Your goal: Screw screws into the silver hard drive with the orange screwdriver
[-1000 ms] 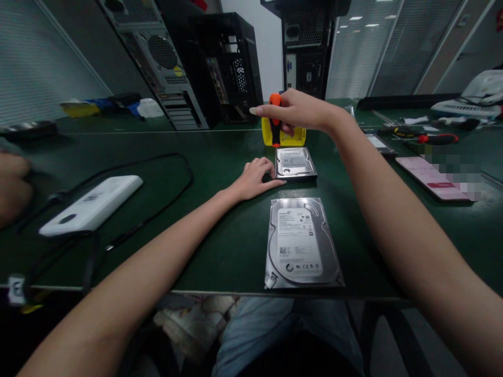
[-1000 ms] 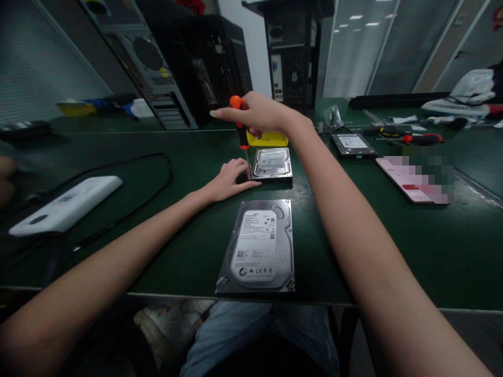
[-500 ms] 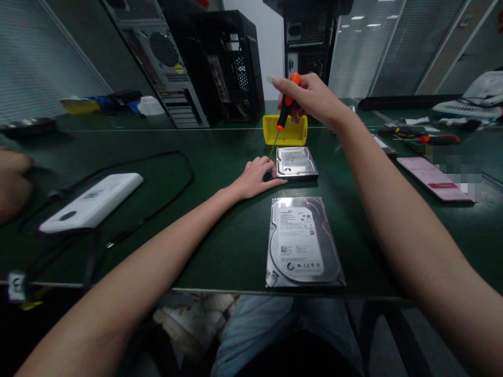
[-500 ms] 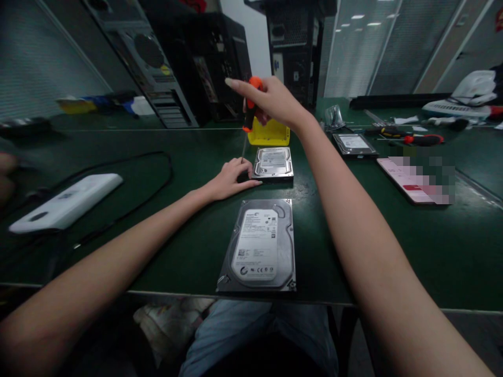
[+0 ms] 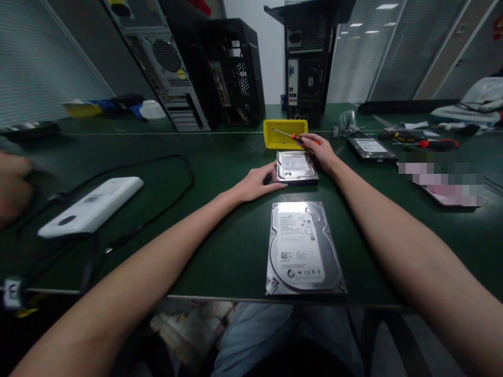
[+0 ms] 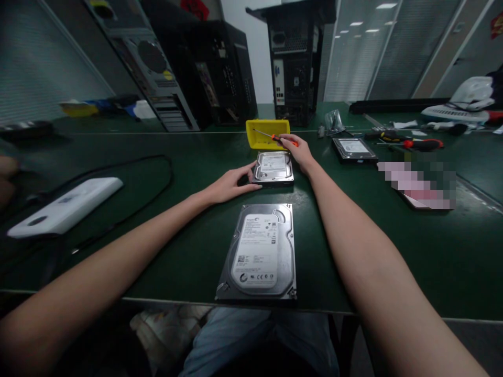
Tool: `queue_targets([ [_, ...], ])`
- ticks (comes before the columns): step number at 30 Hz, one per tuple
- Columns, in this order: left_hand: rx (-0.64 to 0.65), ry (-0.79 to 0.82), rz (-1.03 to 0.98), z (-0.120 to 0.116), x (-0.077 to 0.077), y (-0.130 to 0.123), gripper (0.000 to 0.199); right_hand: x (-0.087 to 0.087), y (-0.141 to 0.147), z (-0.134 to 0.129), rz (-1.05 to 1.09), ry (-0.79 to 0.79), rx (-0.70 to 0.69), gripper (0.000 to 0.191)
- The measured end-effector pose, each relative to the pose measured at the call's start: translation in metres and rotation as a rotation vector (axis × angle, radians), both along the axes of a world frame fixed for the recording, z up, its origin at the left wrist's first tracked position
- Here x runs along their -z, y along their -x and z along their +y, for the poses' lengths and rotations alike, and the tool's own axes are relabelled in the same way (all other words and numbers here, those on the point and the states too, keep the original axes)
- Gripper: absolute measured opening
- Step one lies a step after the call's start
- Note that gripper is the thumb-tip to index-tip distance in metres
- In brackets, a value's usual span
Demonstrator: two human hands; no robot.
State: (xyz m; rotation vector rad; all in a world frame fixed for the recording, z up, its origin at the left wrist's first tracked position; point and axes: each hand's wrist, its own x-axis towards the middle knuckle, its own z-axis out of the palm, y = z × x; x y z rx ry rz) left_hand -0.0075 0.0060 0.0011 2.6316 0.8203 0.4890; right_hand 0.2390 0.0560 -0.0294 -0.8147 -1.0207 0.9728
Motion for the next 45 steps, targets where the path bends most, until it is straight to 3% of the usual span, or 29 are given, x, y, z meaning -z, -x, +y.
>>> queue_targets([
  [7, 0.081, 0.005, -0.026, -0.010, 0.003, -0.020, 0.037, 0.002, -0.013, 0.003, 0.119, 0.092, 0.125, 0.006],
  [12, 0.075, -0.031, -0.035, -0.014, 0.008, -0.033, 0.039, -0.004, -0.031, -0.008, 0.329, 0.160, 0.101, 0.014],
  [17, 0.111, -0.037, -0.021, -0.014, 0.006, -0.031, 0.053, -0.004, -0.033, -0.008, 0.318, 0.164, 0.107, 0.013],
  [23, 0.093, -0.031, -0.006, -0.015, 0.004, -0.030, 0.036, -0.002, -0.027, -0.001, 0.341, 0.161, 0.141, 0.012],
  [30, 0.095, 0.013, -0.003, -0.013, 0.001, -0.024, 0.036, 0.000, -0.038, 0.007, 0.180, 0.098, -0.081, 0.018],
  [33, 0.086, 0.104, -0.010, 0.003, -0.004, -0.020, 0.039, 0.000, -0.043, 0.012, 0.097, 0.117, -0.196, 0.016],
  [37, -0.247, 0.126, -0.153, 0.056, 0.001, -0.030, 0.048, -0.001, -0.041, 0.016, 0.008, 0.133, -0.218, 0.014],
  [39, -0.290, 0.096, -0.130, 0.087, 0.009, -0.044, 0.049, -0.002, -0.040, 0.016, 0.043, 0.130, -0.202, 0.014],
  [42, -0.109, 0.038, -0.017, 0.124, 0.020, -0.066, 0.048, -0.005, -0.044, 0.012, 0.206, 0.143, -0.195, 0.013],
  [45, 0.111, 0.031, 0.081, 0.143, 0.026, -0.078, 0.053, -0.008, -0.049, 0.009, 0.362, 0.166, -0.172, 0.012],
])
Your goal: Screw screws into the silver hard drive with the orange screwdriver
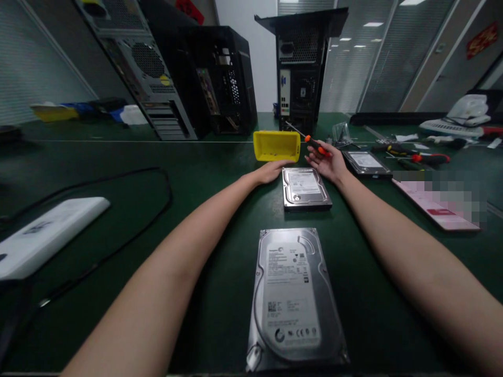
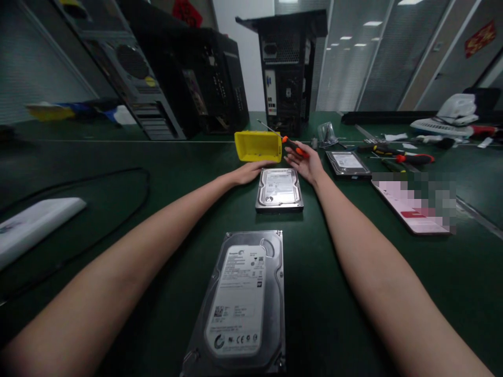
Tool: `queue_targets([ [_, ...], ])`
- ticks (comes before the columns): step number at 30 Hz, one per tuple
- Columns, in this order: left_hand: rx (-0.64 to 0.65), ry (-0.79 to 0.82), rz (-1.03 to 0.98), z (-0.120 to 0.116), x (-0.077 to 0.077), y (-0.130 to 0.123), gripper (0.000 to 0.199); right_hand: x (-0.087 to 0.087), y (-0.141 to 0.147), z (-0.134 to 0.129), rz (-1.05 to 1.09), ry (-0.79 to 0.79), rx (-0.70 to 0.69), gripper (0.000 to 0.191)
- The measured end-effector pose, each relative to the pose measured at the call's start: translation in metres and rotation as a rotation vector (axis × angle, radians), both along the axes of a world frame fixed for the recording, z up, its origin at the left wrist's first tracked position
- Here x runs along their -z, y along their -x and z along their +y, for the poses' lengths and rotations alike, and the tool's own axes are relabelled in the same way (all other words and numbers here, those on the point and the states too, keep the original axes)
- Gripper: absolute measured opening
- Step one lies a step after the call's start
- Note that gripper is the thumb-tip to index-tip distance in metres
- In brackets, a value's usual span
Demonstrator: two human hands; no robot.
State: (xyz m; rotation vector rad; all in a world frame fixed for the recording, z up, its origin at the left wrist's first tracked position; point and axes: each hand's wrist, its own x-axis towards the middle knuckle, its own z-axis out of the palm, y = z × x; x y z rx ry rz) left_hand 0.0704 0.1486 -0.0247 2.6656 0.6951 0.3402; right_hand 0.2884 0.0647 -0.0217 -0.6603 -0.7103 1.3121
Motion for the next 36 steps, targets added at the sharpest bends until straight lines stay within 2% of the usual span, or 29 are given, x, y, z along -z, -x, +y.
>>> queue_targets([
  [4, 0.104, -0.020, 0.128, 0.006, 0.000, 0.000, 0.054, -0.001, 0.000, 0.000, 0.078, 0.037, 0.021, 0.010],
  [9, 0.063, 0.004, 0.152, 0.000, -0.005, 0.005, 0.056, 0.000, 0.002, 0.001, 0.109, 0.053, 0.012, 0.011],
  [12, 0.062, 0.143, 0.095, -0.007, -0.016, 0.010, 0.061, 0.000, 0.001, 0.000, 0.136, 0.057, 0.006, 0.012],
  [16, 0.128, 0.399, -0.018, -0.014, -0.032, 0.011, 0.064, 0.001, 0.001, 0.001, 0.155, 0.061, -0.006, 0.011],
  [19, 0.100, 0.651, -0.100, -0.014, -0.038, -0.008, 0.062, 0.002, -0.003, 0.002, 0.226, 0.065, -0.002, 0.010],
  [22, 0.059, 0.773, -0.053, -0.011, -0.041, -0.040, 0.061, 0.004, -0.009, 0.004, 0.333, 0.078, 0.024, 0.010],
  [25, 0.112, 0.803, 0.047, -0.009, -0.044, -0.071, 0.051, 0.007, -0.016, 0.005, 0.427, 0.057, 0.089, 0.012],
  [28, 0.169, 0.835, 0.088, -0.012, -0.043, -0.088, 0.046, 0.009, -0.022, 0.006, 0.482, 0.033, 0.171, 0.012],
  [32, 0.158, 0.766, 0.014, -0.014, -0.041, -0.086, 0.045, 0.010, -0.023, 0.005, 0.515, 0.044, 0.195, 0.012],
  [36, 0.103, 0.576, 0.086, -0.003, -0.051, -0.070, 0.043, 0.008, -0.020, 0.004, 0.499, 0.047, 0.149, 0.013],
])
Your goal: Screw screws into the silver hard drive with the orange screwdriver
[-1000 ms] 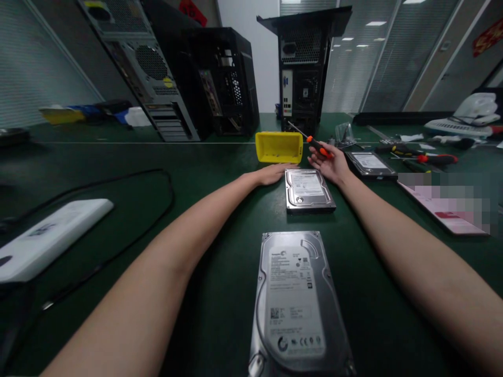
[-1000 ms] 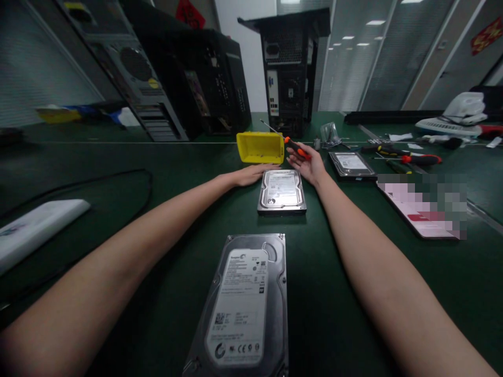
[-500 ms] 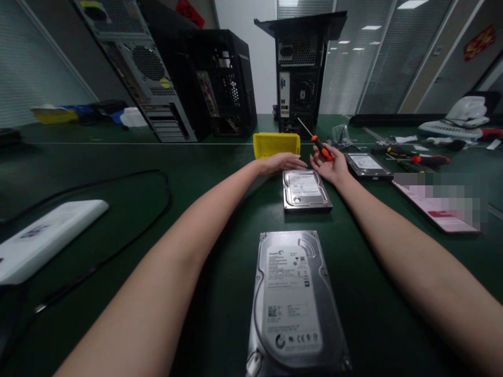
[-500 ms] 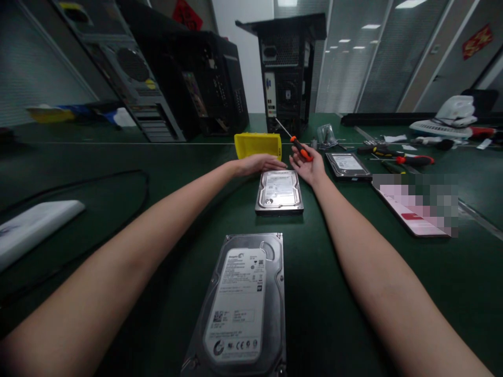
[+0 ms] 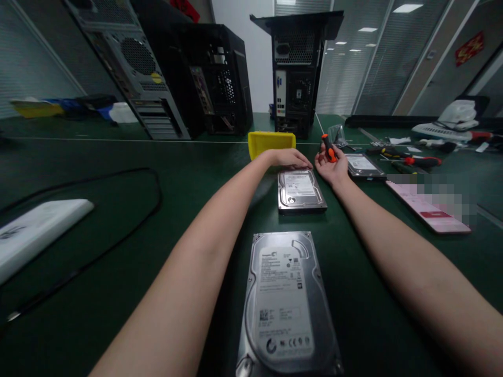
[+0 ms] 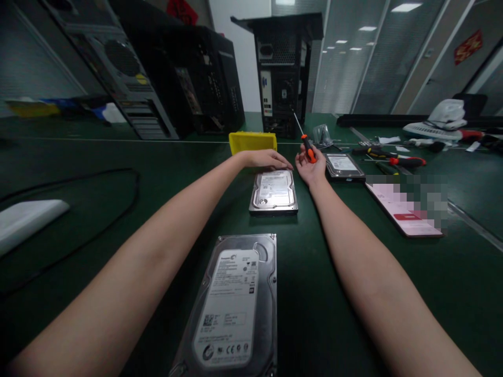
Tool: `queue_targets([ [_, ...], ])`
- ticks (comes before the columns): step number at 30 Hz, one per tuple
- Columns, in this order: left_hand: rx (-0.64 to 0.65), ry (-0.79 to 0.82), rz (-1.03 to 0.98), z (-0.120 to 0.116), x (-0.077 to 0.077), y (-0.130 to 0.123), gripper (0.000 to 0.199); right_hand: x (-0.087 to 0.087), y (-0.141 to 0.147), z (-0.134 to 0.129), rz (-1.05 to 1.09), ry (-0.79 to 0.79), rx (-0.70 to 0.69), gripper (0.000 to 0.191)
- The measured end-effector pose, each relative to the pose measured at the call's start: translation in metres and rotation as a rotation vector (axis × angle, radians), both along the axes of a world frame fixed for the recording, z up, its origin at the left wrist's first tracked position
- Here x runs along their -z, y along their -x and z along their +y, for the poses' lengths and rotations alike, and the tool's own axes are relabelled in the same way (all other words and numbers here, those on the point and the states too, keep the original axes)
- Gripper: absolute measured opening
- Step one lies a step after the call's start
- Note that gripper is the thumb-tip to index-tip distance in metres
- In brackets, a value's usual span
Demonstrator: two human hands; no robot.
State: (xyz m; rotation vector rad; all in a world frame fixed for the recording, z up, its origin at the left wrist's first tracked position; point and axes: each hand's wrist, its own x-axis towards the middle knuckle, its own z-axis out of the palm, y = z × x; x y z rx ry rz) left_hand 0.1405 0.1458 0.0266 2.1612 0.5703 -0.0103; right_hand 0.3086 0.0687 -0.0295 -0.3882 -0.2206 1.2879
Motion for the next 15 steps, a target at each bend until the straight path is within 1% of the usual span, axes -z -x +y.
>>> queue_targets([
  [3, -0.146, -0.098, -0.049, 0.016, -0.008, 0.017, 0.045, -0.001, 0.001, -0.001, -0.002, -0.003, 0.004, 0.014],
  [5, -0.212, -0.129, -0.094, 0.024, -0.008, 0.031, 0.045, -0.001, 0.001, -0.001, -0.005, -0.003, 0.004, 0.014],
  [8, -0.240, -0.210, -0.080, 0.028, -0.003, 0.056, 0.042, -0.001, 0.002, -0.001, -0.011, -0.002, -0.005, 0.013],
  [12, -0.257, -0.314, -0.094, 0.025, 0.004, 0.095, 0.041, -0.002, 0.003, -0.001, -0.025, 0.006, -0.005, 0.011],
  [15, -0.288, -0.459, -0.119, 0.022, 0.007, 0.121, 0.037, -0.002, 0.004, 0.000, -0.058, 0.020, -0.002, 0.011],
])
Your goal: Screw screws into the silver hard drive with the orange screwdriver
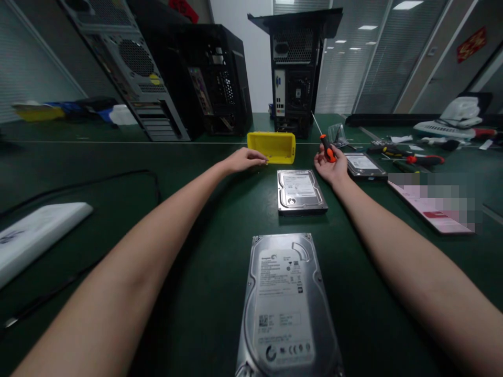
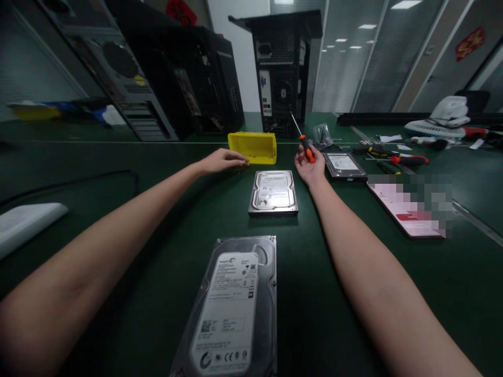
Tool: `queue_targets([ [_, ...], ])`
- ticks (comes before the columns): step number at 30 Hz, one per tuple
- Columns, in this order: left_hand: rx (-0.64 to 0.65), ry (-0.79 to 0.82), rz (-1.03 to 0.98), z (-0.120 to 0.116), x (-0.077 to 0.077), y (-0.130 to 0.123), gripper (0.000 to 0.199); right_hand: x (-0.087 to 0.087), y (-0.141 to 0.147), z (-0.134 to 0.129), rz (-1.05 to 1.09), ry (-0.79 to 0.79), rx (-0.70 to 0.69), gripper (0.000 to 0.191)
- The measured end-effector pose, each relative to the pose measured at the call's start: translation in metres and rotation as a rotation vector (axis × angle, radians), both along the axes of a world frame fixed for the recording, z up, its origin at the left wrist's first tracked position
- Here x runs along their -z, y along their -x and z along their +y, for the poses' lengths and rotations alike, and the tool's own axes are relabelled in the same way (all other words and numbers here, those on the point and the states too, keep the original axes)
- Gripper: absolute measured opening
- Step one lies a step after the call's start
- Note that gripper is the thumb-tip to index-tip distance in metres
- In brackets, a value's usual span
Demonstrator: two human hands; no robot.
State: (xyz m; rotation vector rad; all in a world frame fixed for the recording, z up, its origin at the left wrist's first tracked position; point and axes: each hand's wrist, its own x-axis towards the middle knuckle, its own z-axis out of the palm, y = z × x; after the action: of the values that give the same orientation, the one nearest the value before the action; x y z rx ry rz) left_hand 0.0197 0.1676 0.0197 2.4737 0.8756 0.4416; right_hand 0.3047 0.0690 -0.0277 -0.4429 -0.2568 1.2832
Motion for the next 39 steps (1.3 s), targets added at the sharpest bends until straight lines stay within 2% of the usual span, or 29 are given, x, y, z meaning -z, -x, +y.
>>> queue_targets([
  [4, -0.022, -0.044, 0.062, -0.007, 0.008, 0.019, 0.036, 0.001, 0.001, 0.002, -0.037, 0.013, 0.001, 0.009],
  [11, -0.085, -0.130, 0.002, -0.019, 0.023, 0.019, 0.028, -0.001, 0.006, 0.003, -0.111, 0.024, -0.012, 0.012],
  [14, -0.096, -0.175, -0.012, -0.024, 0.027, 0.018, 0.026, -0.002, 0.011, 0.002, -0.209, 0.007, -0.118, 0.013],
  [17, -0.109, -0.318, 0.004, -0.034, 0.029, 0.016, 0.024, -0.002, 0.014, 0.001, -0.330, -0.025, -0.241, 0.010],
  [21, -0.118, -0.468, 0.051, -0.049, 0.028, 0.014, 0.020, -0.003, 0.016, -0.002, -0.396, -0.065, -0.261, 0.011],
  [29, -0.168, -0.521, 0.030, -0.055, 0.029, 0.015, 0.023, -0.004, 0.031, -0.005, -0.463, -0.100, -0.412, 0.007],
  [34, -0.231, -0.535, 0.093, -0.055, 0.031, 0.015, 0.022, -0.005, 0.028, -0.008, -0.442, -0.083, -0.404, 0.006],
  [39, -0.209, -0.524, 0.092, -0.053, 0.032, 0.015, 0.019, -0.007, 0.021, -0.010, -0.392, -0.034, -0.366, 0.010],
])
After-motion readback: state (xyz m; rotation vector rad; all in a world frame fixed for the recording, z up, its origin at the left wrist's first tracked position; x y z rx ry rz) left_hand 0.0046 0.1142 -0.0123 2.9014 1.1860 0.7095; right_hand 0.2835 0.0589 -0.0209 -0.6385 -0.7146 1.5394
